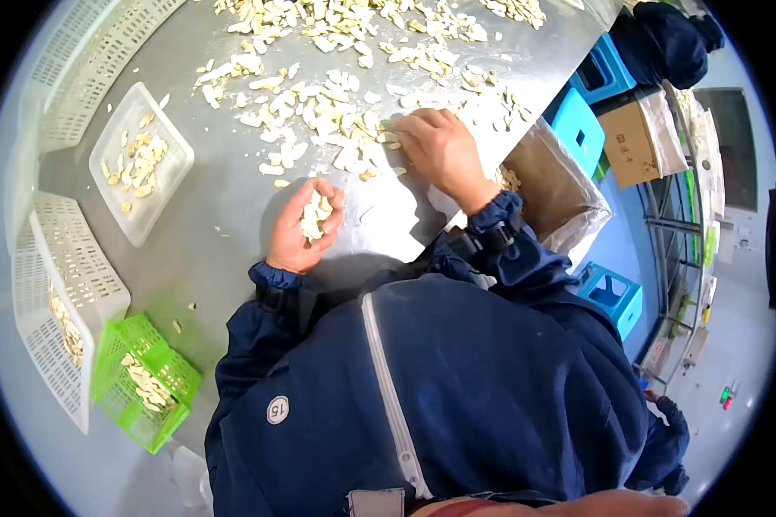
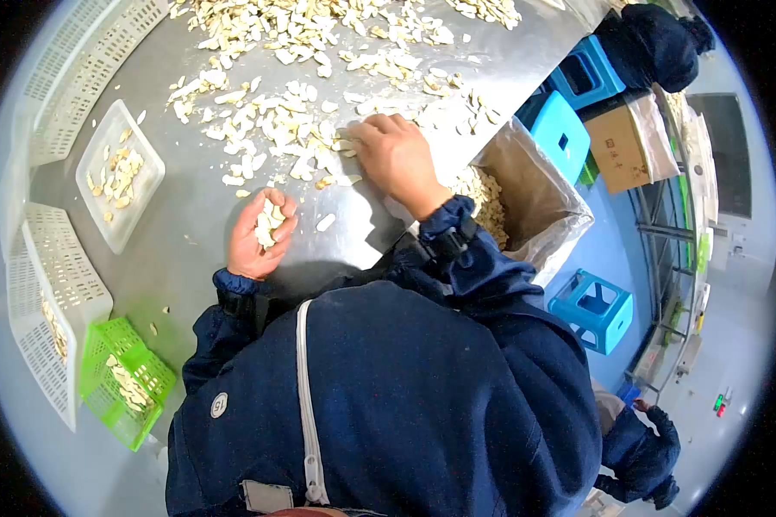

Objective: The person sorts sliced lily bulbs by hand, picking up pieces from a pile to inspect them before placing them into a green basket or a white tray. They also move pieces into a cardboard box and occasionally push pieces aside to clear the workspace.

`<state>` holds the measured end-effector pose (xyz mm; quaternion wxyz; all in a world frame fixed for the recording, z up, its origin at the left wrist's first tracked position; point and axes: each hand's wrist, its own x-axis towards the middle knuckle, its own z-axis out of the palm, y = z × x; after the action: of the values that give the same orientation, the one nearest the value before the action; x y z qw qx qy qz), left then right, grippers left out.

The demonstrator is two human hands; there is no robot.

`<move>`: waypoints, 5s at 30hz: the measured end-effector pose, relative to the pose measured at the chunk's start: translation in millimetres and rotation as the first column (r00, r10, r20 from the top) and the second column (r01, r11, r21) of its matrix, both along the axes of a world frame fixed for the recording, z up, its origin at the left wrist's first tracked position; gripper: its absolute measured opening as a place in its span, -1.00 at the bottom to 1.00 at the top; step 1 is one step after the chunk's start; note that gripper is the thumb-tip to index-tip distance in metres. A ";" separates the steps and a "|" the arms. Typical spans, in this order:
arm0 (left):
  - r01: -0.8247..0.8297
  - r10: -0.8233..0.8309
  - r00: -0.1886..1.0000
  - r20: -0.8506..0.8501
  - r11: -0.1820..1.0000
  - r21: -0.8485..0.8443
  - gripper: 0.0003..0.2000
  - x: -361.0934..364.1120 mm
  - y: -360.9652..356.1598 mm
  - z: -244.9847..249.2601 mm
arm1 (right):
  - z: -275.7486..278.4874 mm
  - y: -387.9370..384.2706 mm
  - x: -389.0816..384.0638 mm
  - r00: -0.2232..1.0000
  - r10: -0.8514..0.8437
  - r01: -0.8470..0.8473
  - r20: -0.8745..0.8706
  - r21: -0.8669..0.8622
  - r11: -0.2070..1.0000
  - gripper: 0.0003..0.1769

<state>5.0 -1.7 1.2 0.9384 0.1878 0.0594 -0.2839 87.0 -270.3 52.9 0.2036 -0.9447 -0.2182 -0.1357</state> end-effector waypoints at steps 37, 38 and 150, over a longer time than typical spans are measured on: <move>0.081 -0.087 0.994 0.068 0.992 0.093 -0.70 -4.5 0.7 5.1 | -26.8 -7.7 -57.8 0.941 0.325 -0.330 -0.098 -0.034 0.943 -0.56; 0.074 -0.079 0.996 0.046 0.992 0.099 -0.70 -6.4 1.3 5.9 | -28.2 -15.5 -51.2 0.958 0.286 -0.287 -0.028 -0.046 0.957 -0.60; -0.200 0.195 0.980 -0.046 0.968 -0.152 -0.71 -37.2 20.2 -5.8 | 23.7 128.0 64.3 0.868 0.410 -0.455 -0.280 -0.120 0.882 -0.72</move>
<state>-32.2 18.4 -4.6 0.9727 0.1027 0.0700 -0.1958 151.3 -142.3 76.6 0.1672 -0.8954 -0.4093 0.0523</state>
